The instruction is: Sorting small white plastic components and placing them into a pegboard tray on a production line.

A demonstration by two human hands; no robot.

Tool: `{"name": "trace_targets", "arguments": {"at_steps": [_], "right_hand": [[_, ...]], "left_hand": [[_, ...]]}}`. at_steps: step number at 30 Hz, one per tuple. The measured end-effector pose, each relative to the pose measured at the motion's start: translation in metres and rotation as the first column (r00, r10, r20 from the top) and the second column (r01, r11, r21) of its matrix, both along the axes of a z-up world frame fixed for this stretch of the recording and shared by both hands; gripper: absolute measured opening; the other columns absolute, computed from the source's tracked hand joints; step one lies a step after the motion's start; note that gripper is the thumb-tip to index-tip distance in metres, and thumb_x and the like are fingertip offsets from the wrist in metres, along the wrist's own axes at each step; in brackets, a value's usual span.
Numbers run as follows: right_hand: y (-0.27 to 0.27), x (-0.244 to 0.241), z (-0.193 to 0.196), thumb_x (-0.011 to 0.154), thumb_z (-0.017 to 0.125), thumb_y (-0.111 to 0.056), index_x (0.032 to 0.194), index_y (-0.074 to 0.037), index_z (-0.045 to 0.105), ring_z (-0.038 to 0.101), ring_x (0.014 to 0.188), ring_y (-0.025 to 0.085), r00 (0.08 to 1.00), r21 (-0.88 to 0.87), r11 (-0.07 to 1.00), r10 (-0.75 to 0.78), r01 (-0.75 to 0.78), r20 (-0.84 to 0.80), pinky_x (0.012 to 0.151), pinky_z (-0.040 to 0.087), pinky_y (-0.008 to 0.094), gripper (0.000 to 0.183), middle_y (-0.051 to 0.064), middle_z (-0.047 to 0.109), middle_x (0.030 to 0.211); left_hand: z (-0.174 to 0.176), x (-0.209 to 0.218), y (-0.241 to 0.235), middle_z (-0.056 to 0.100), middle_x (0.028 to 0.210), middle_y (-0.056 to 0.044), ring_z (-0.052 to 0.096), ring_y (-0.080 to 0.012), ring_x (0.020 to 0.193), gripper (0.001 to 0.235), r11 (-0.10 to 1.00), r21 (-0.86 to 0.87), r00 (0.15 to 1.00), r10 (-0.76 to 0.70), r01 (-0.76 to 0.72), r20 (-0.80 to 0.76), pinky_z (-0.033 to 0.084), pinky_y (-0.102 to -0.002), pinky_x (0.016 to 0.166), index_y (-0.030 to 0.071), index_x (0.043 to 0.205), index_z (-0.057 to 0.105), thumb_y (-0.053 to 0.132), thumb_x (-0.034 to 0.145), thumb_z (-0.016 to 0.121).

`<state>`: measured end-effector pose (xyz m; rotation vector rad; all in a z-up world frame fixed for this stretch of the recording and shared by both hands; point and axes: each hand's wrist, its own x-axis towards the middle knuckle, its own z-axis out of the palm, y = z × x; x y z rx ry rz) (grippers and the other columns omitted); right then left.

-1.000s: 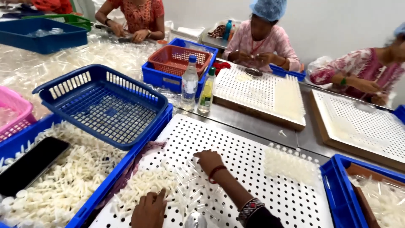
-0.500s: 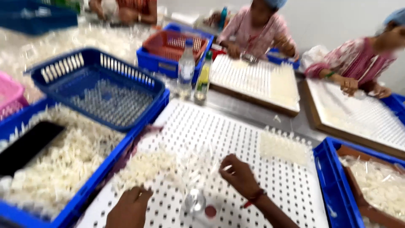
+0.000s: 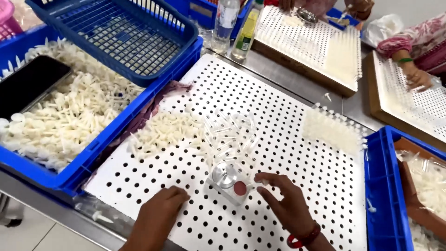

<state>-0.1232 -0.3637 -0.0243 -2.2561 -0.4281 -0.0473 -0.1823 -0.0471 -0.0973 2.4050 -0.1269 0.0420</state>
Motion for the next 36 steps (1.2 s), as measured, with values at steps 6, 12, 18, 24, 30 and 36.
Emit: {"name": "trace_targets", "arguments": {"at_steps": [6,12,18,24,30,36], "right_hand": [[0.031,0.005,0.015,0.08,0.078,-0.012,0.12,-0.017,0.074,0.068,0.106,0.019,0.998,-0.312,0.95,-0.001,0.02,0.062,0.087,0.057,0.033,0.041,-0.001,0.078,0.109],[0.042,0.007,0.007,0.082,0.079,-0.017,0.117,-0.018,0.074,0.063,0.112,0.022,0.977,-0.466,0.885,0.111,-0.014,0.183,0.094,0.05,0.037,0.036,-0.002,0.077,0.107],[0.052,0.002,0.012,0.077,0.08,-0.021,0.119,-0.02,0.074,0.064,0.115,0.026,0.97,-0.555,0.832,0.131,0.004,0.204,0.093,0.05,0.042,0.043,-0.001,0.077,0.111],[0.025,-0.007,-0.004,0.082,0.079,-0.016,0.114,-0.012,0.075,0.078,0.095,0.016,0.907,-0.015,0.983,-0.177,0.185,-0.381,0.085,0.059,0.033,0.032,0.008,0.084,0.101],[0.039,-0.03,0.002,0.083,0.076,-0.012,0.111,-0.007,0.081,0.08,0.09,0.015,0.833,0.147,0.945,-0.176,0.293,-0.525,0.081,0.062,0.032,0.029,0.01,0.084,0.096],[0.012,-0.034,-0.013,0.085,0.079,-0.015,0.106,-0.007,0.08,0.08,0.091,0.014,0.998,0.05,0.999,-0.02,0.023,-0.067,0.086,0.062,0.035,0.023,0.008,0.082,0.094]], "left_hand": [[-0.022,-0.012,0.006,0.078,0.108,0.002,0.079,-0.0164,0.096,0.024,0.942,-0.318,0.989,0.07,-0.109,-0.132,0.061,-0.029,0.084,0.017,0.108,0.08,0.012,0.086,0.071],[-0.052,-0.015,-0.014,0.082,0.107,0.003,0.081,-0.0111,0.096,0.02,0.881,-0.472,0.994,-0.021,-0.031,-0.106,0.064,-0.027,0.083,0.018,0.103,0.084,0.013,0.084,0.079],[-0.031,-0.008,-0.036,0.081,0.106,-0.003,0.081,-0.0143,0.09,0.015,0.778,-0.625,0.992,-0.116,0.055,-0.056,0.064,-0.027,0.079,0.01,0.099,0.081,0.012,0.084,0.08],[-0.003,0.0,-0.054,0.083,0.097,-0.009,0.076,-0.0088,0.082,0.017,0.484,-0.845,0.952,-0.072,-0.228,-0.298,0.057,-0.025,0.069,0.004,0.104,0.081,0.005,0.087,0.078],[-0.022,0.001,-0.084,0.075,0.093,-0.008,0.07,-0.01,0.08,0.023,0.093,-0.983,0.984,-0.074,-0.157,-0.164,0.06,-0.027,0.071,-0.004,0.113,0.079,0.001,0.091,0.074],[0.022,0.018,-0.071,0.076,0.09,-0.005,0.072,-0.0099,0.078,0.022,0.337,-0.909,0.853,-0.372,-0.244,-0.366,0.058,-0.026,0.068,0.0,0.11,0.079,0.004,0.09,0.074]]}}
